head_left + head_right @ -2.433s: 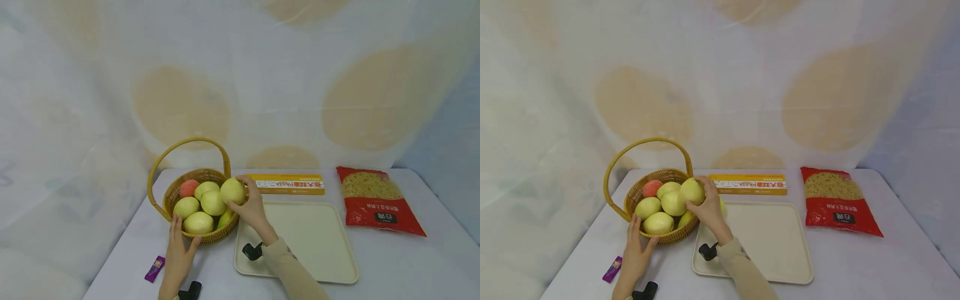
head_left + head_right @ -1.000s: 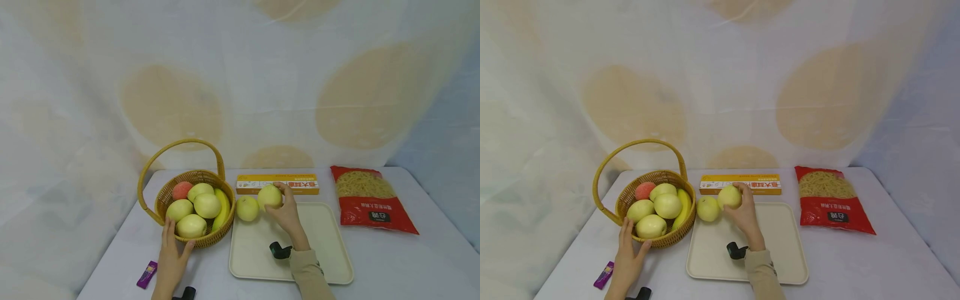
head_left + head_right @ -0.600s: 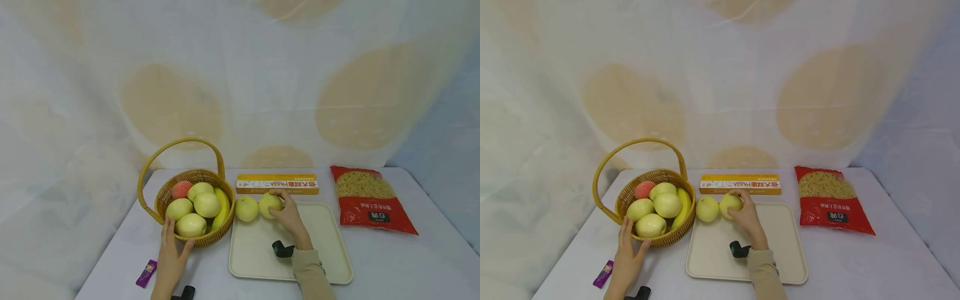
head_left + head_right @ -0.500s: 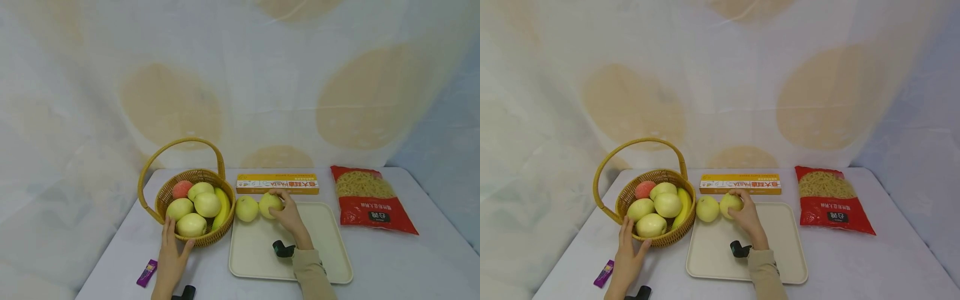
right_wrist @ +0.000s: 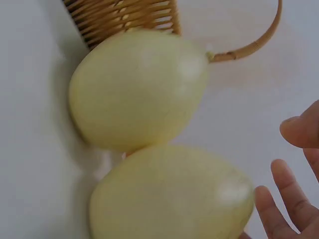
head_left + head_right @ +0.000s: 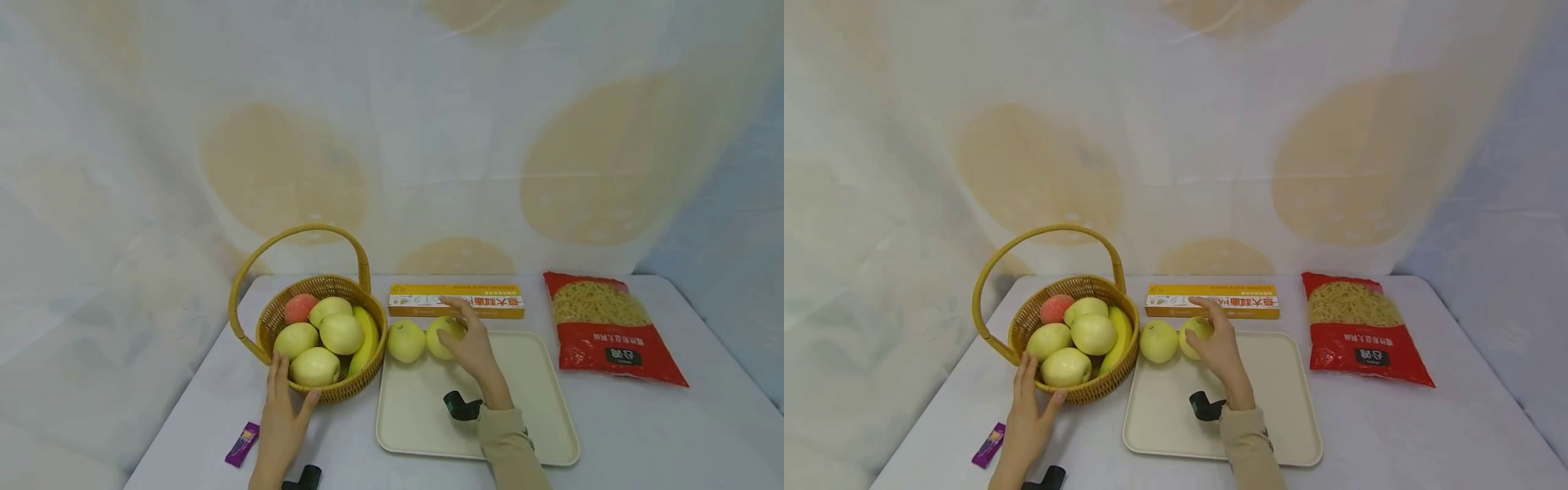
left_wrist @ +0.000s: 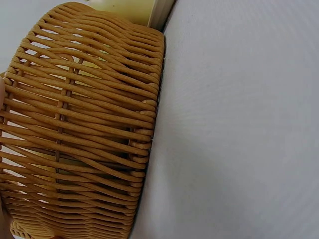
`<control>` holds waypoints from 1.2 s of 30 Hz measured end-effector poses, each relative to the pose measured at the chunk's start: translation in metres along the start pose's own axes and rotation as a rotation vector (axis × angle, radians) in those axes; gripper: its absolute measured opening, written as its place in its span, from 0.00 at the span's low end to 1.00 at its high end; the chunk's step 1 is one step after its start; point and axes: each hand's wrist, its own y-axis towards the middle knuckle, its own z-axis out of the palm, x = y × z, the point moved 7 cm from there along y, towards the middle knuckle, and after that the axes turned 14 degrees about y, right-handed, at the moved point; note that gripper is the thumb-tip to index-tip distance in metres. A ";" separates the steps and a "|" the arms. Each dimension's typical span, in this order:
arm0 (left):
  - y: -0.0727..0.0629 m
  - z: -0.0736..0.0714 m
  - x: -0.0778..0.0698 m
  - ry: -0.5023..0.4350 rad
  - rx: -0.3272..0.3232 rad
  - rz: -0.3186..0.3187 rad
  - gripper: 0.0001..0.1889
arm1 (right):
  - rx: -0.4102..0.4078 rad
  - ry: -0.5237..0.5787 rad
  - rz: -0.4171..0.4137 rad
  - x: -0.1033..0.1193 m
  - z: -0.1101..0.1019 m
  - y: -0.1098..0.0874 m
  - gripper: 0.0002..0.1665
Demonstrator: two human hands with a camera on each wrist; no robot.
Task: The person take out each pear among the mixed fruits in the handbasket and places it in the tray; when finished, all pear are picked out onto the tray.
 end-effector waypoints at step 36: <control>0.000 -0.002 0.000 0.003 -0.013 -0.001 0.43 | 0.443 -0.236 -0.125 0.016 0.171 0.009 0.40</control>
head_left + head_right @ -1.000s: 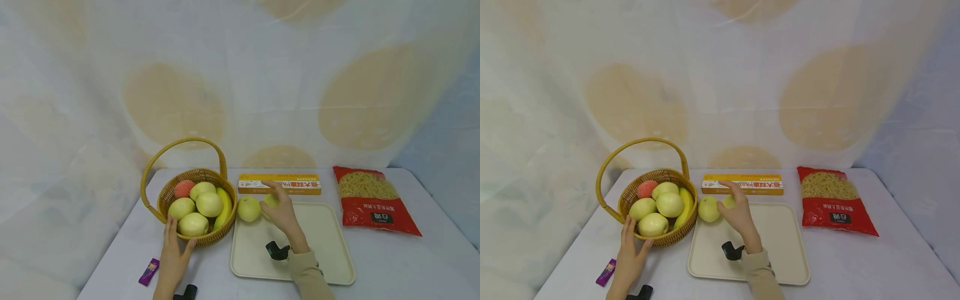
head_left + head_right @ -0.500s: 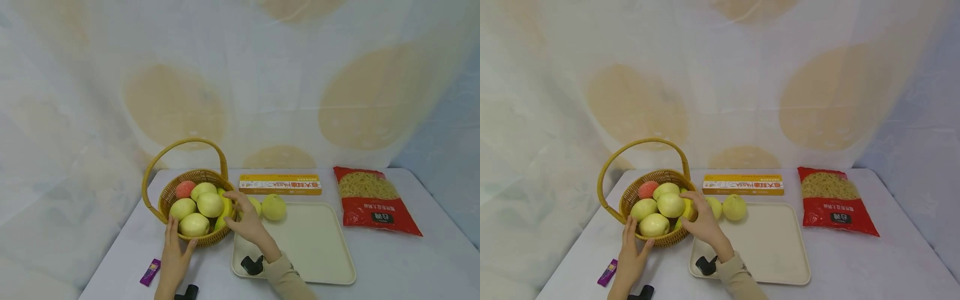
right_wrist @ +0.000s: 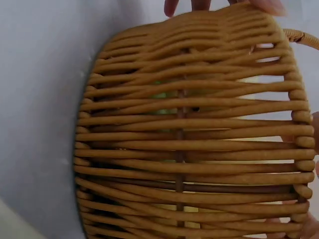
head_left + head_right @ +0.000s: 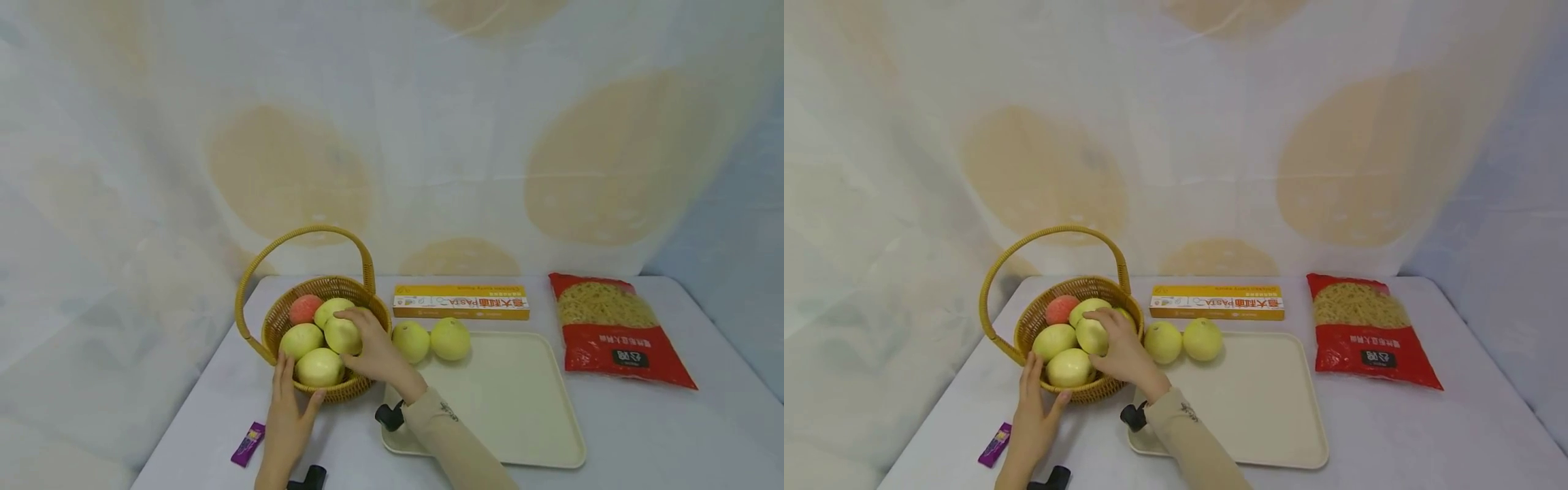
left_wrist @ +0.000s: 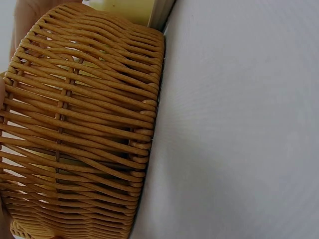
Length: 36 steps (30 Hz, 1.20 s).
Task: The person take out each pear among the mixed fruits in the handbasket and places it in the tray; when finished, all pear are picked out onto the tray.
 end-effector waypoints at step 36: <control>-0.001 0.005 0.002 -0.005 0.009 0.002 0.44 | -0.291 0.397 0.041 -0.005 -0.064 -0.044 0.43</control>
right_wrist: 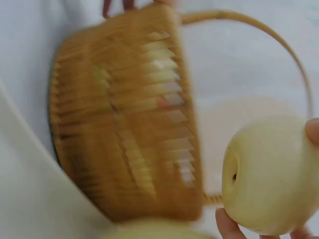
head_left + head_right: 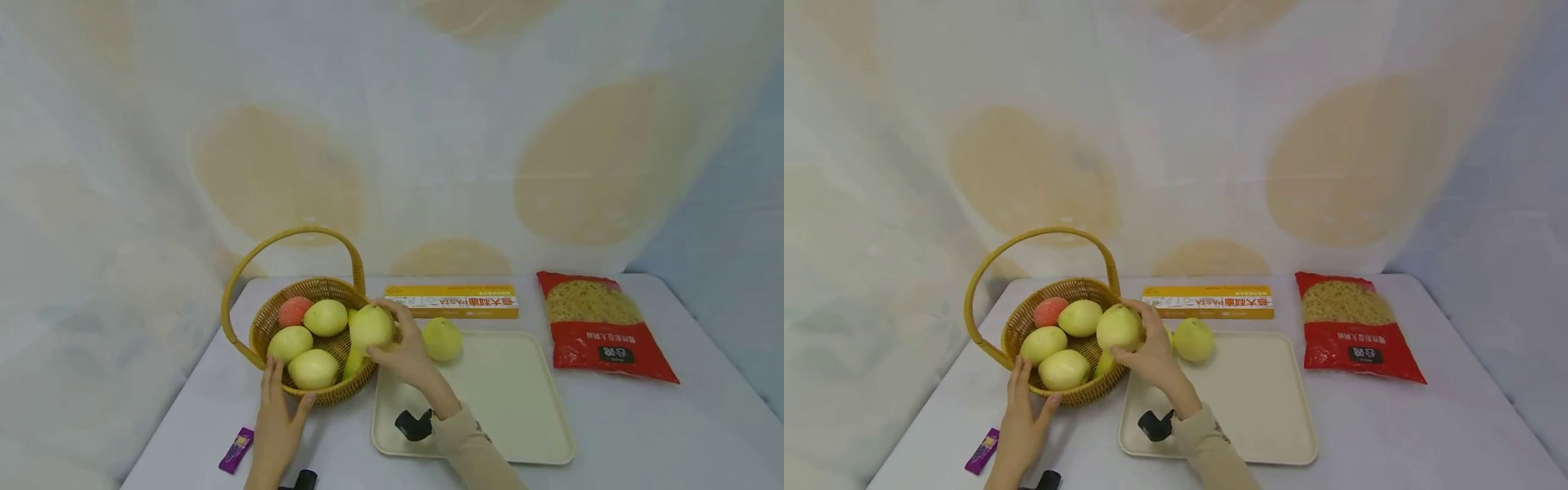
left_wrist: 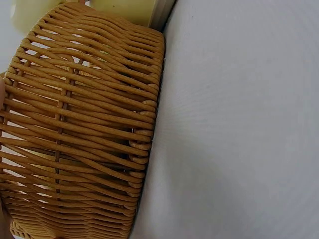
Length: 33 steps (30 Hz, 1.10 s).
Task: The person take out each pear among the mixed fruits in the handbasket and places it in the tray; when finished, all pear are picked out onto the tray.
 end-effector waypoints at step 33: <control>0.002 -0.003 -0.001 -0.022 0.011 0.007 0.44 | -0.362 -0.114 0.074 0.014 -0.156 -0.027 0.44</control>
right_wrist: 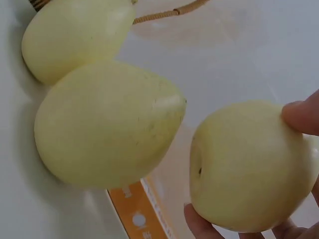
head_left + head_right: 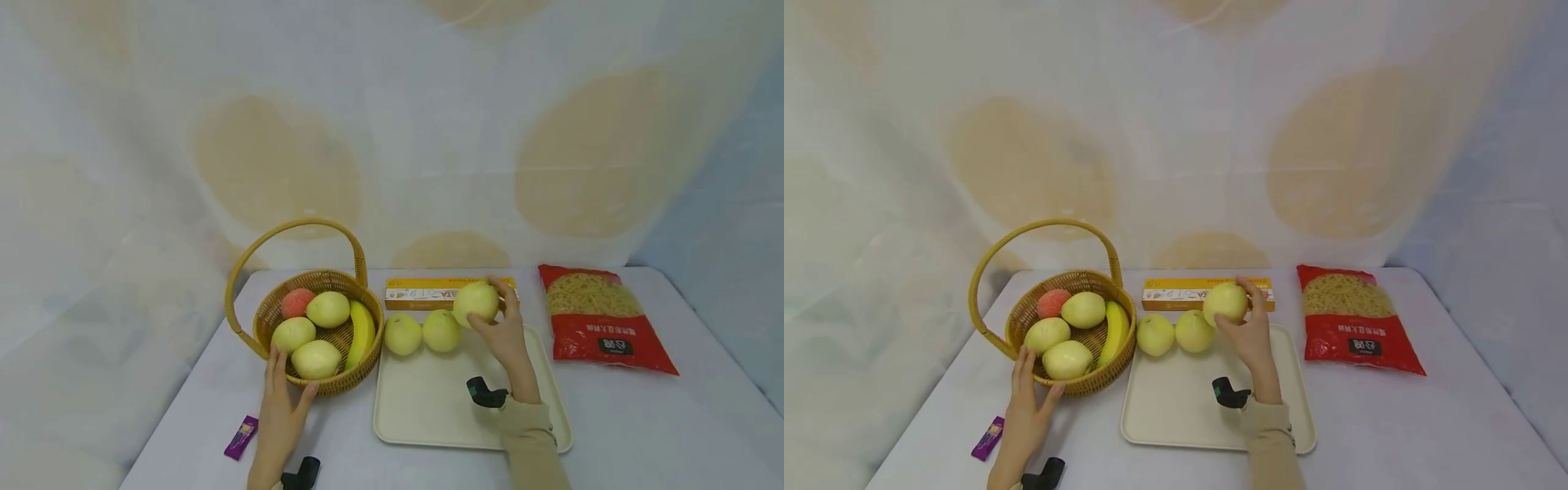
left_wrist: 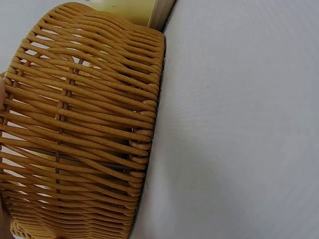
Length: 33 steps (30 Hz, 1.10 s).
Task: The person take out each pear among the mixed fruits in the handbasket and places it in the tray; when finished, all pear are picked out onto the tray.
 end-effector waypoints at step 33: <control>0.000 0.002 0.000 0.002 -0.006 -0.009 0.44 | 0.080 -0.142 0.170 -0.040 -0.020 -0.001 0.28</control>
